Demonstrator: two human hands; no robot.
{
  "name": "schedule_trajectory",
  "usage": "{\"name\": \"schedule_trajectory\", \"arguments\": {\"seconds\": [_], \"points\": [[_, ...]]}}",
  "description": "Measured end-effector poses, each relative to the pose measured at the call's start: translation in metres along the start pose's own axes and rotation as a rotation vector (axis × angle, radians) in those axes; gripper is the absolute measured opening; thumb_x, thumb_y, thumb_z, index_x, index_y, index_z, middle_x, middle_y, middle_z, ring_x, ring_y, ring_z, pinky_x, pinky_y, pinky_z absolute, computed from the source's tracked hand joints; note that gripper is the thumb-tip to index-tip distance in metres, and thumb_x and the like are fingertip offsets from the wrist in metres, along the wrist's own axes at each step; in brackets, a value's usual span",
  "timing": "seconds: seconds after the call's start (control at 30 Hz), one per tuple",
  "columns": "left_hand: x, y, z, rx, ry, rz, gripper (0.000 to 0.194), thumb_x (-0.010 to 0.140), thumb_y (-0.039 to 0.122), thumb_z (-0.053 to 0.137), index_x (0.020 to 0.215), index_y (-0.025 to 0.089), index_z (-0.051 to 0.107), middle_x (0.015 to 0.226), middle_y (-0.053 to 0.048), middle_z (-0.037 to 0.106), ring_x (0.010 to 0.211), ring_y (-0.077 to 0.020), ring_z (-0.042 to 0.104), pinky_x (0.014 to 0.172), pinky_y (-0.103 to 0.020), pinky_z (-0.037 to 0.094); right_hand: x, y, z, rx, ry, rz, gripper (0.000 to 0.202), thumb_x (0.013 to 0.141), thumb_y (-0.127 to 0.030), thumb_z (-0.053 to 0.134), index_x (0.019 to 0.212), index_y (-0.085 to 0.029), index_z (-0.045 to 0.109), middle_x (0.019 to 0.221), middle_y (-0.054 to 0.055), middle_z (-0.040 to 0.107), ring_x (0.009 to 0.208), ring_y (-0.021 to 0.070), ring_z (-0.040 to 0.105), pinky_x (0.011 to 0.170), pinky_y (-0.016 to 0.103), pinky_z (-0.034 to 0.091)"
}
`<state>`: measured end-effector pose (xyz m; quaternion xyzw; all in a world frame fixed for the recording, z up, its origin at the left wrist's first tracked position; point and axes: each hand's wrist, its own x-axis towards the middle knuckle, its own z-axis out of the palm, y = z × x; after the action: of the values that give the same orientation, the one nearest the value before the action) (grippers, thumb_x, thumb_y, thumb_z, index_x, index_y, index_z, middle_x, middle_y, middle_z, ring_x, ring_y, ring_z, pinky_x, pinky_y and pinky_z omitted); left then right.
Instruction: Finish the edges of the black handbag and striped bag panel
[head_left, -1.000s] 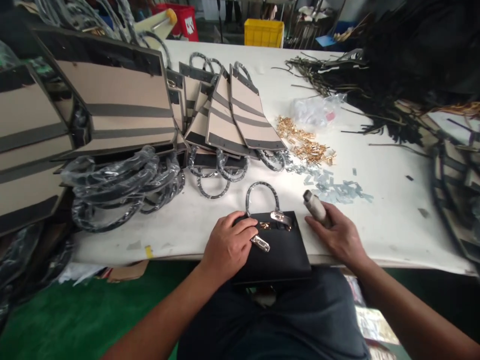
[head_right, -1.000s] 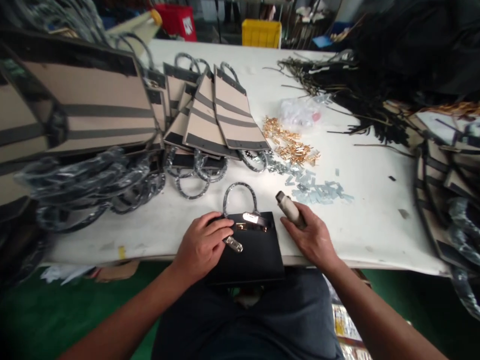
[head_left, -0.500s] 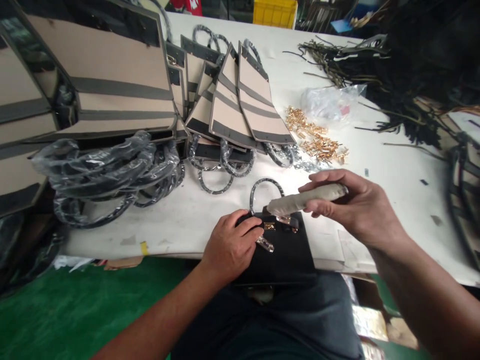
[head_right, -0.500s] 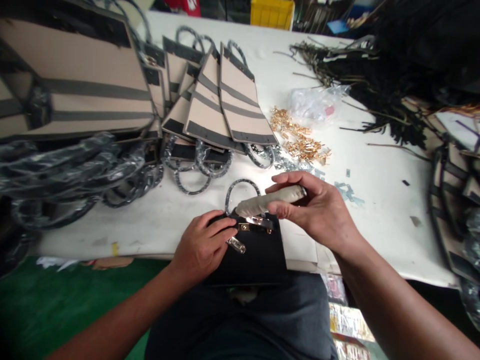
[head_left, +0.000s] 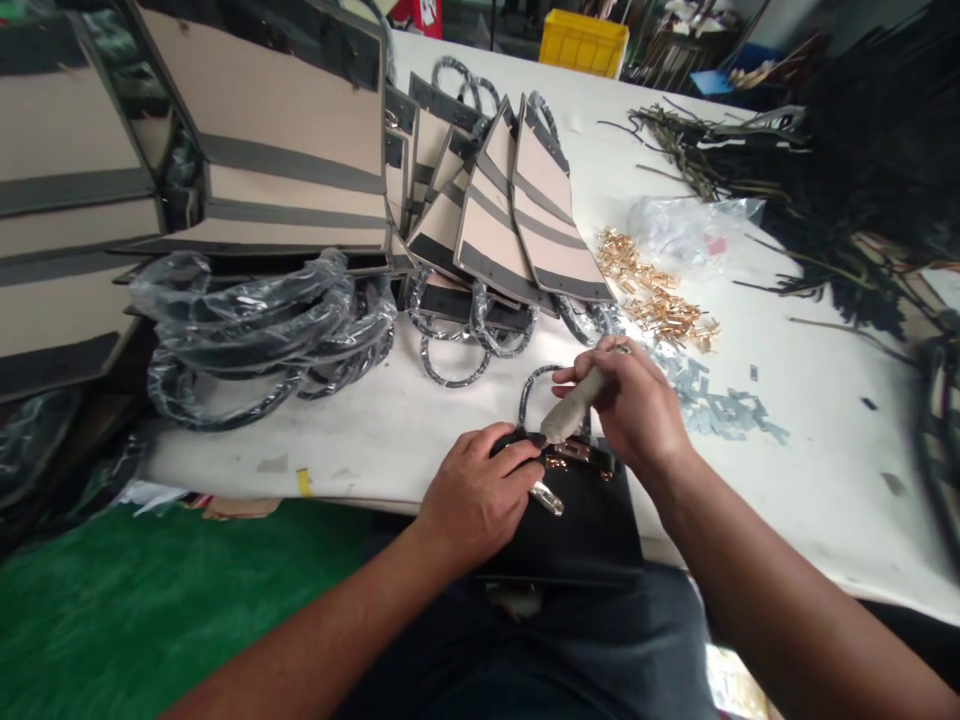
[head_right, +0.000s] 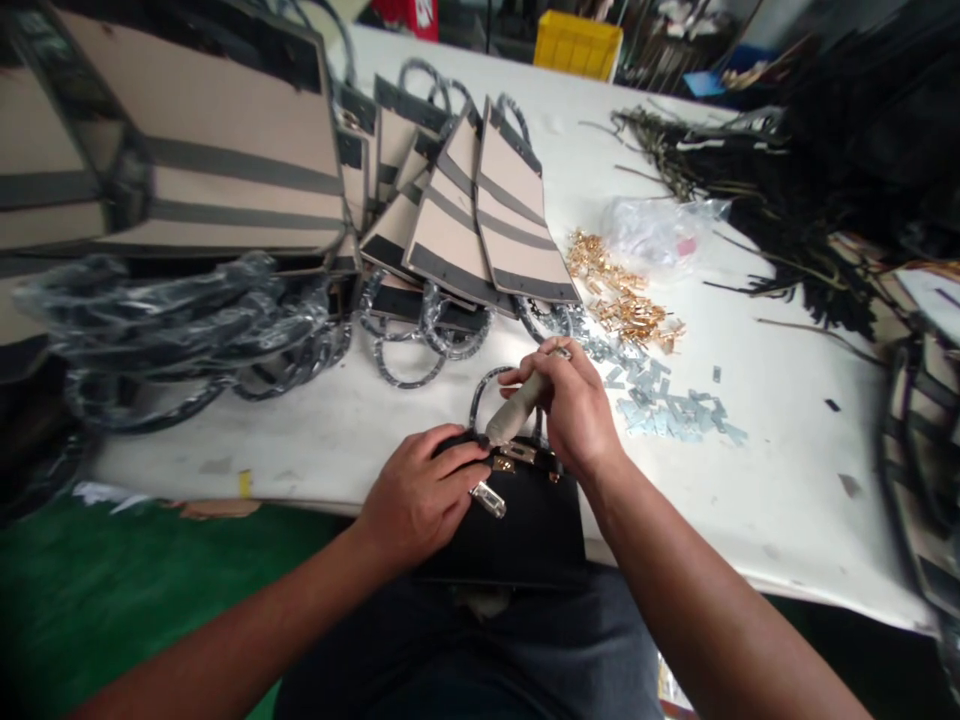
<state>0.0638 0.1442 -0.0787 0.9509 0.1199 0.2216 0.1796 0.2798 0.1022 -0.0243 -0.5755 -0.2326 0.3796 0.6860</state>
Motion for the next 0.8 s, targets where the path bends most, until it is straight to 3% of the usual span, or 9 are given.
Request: {"name": "schedule_trajectory", "arguments": {"seconds": [0.2, 0.5, 0.8], "points": [[0.001, 0.0, 0.0, 0.0, -0.017, -0.011, 0.025, 0.098, 0.016, 0.057, 0.116, 0.025, 0.074, 0.132, -0.003, 0.072, 0.132, -0.0321, 0.054, 0.102, -0.05, 0.051, 0.022, 0.013, 0.016, 0.263, 0.1, 0.14, 0.034, 0.08, -0.031, 0.076, 0.085, -0.025, 0.043, 0.066, -0.008, 0.04, 0.049, 0.0084, 0.037, 0.043, 0.02, 0.04], [0.002, -0.001, 0.001, 0.003, -0.015, -0.013, 0.026, 0.097, 0.016, 0.058, 0.115, 0.026, 0.073, 0.129, -0.003, 0.073, 0.132, -0.0317, 0.055, 0.102, -0.049, 0.051, 0.024, 0.02, 0.026, 0.168, 0.06, 0.183, 0.047, 0.075, -0.04, 0.09, 0.088, -0.024, 0.047, 0.067, -0.009, 0.043, 0.048, 0.0062, 0.038, 0.04, 0.017, 0.039], [0.004, 0.0, 0.001, 0.025, -0.034, -0.019, 0.028, 0.094, 0.015, 0.061, 0.115, 0.026, 0.074, 0.127, -0.005, 0.072, 0.131, -0.0321, 0.055, 0.1, -0.049, 0.052, 0.034, 0.027, 0.03, 0.151, 0.039, 0.232, 0.041, 0.08, -0.034, 0.085, 0.083, -0.024, 0.045, 0.06, -0.01, 0.04, 0.045, 0.0061, 0.035, 0.036, 0.016, 0.035]]}}
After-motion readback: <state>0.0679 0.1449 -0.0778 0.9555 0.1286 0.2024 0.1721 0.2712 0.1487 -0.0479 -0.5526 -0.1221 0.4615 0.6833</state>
